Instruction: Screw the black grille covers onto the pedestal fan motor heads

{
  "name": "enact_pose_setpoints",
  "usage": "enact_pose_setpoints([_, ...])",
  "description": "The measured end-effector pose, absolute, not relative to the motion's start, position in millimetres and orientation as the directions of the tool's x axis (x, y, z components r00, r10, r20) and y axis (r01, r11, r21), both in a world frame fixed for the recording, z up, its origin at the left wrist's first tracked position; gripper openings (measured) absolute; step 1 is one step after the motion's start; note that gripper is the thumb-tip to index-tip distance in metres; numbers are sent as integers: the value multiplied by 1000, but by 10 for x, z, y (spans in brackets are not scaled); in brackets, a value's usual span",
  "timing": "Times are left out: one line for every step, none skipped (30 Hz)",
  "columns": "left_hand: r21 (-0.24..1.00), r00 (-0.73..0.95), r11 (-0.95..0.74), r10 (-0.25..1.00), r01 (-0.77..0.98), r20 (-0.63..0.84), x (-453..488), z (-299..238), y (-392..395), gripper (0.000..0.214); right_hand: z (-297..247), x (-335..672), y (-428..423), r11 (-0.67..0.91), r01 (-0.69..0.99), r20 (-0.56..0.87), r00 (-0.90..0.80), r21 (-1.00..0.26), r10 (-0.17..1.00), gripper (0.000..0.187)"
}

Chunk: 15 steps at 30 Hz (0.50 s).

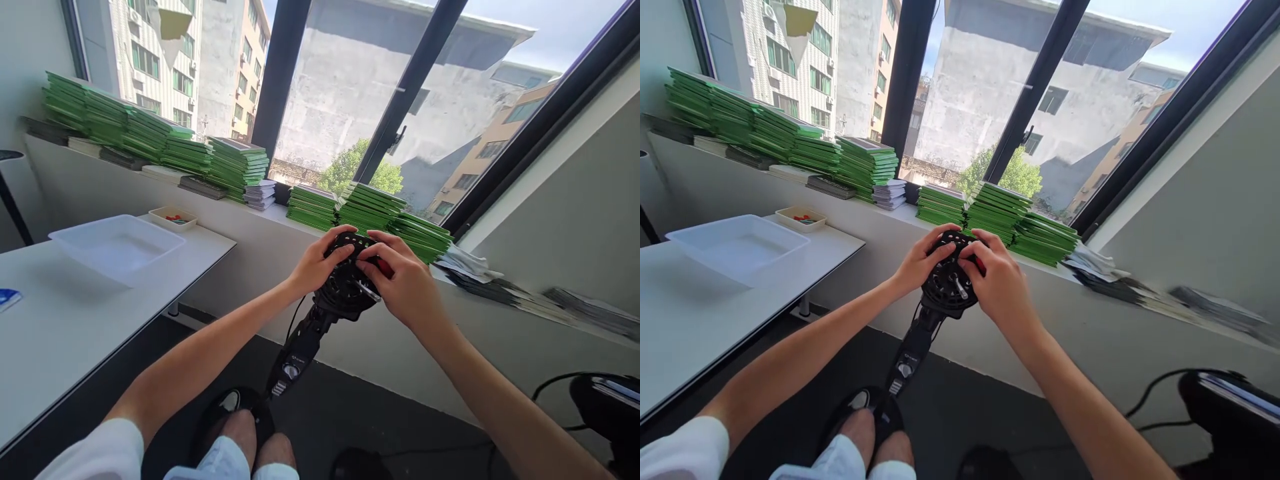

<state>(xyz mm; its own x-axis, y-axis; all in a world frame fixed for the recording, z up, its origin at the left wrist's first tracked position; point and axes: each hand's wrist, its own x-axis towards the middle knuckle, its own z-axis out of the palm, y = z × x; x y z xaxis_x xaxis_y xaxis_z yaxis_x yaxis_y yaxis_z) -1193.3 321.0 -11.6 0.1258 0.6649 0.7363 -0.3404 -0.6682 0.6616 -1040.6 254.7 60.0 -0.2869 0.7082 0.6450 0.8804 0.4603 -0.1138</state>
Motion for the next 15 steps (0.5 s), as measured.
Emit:
enact_pose_setpoints([662,123,-673,665,-329,737,-11930,-117,3216,31,614,-10416,2552,449,884,631,-276,-130,725,13])
enact_pose_setpoints([664,121,-677,665,-317,737,-11927,-118,3222,31,631,-10420,2561,441,885,617,-267,-146,740,12])
enact_pose_setpoints([666,120,-682,666,-303,736,-11926,-118,3227,31,650,-10421,2571,437,884,601,-262,-164,755,12])
enact_pose_setpoints([667,119,-686,666,-289,736,-11925,-116,3232,31,670,-10418,2582,438,880,584,-261,-182,769,11])
enact_pose_setpoints([668,120,-690,665,-278,737,-11925,-113,3234,31,692,-10412,2594,445,873,569,-267,-200,778,10])
enact_pose_setpoints([667,121,-694,663,-272,739,-11924,-110,3234,31,712,-10404,2608,459,862,555,-278,-216,784,10])
enact_pose_setpoints([665,122,-697,660,-269,742,-11923,-105,3232,31,730,-10395,2622,473,851,541,-293,-228,788,10])
enact_pose_setpoints([662,122,-701,656,-266,745,-11921,-100,3229,31,744,-10384,2637,480,845,530,-302,-236,792,10])
enact_pose_setpoints([660,121,-703,655,-264,746,-11919,-96,3224,31,751,-10372,2654,477,845,525,-300,-243,797,10])
enact_pose_setpoints([661,120,-703,656,-263,745,-11917,-93,3218,31,752,-10357,2671,465,849,527,-283,-251,802,12])
enact_pose_setpoints([663,119,-701,658,-262,743,-11915,-91,3213,31,746,-10340,2689,447,855,537,-255,-264,804,22])
enact_pose_setpoints([666,121,-699,661,-261,741,-11914,-92,3209,30,735,-10320,2704,432,856,544,-227,-283,808,36])
enact_pose_setpoints([669,125,-696,663,-259,738,-11915,-95,3206,31,721,-10300,2718,426,851,546,-209,-307,811,50])
enact_pose_setpoints([672,129,-695,664,-256,736,-11917,-99,3205,31,705,-10279,2727,432,839,543,-205,-330,814,60])
enact_pose_setpoints([672,135,-696,663,-251,737,-11921,-103,3207,31,692,-10260,2731,445,824,534,-215,-350,818,64])
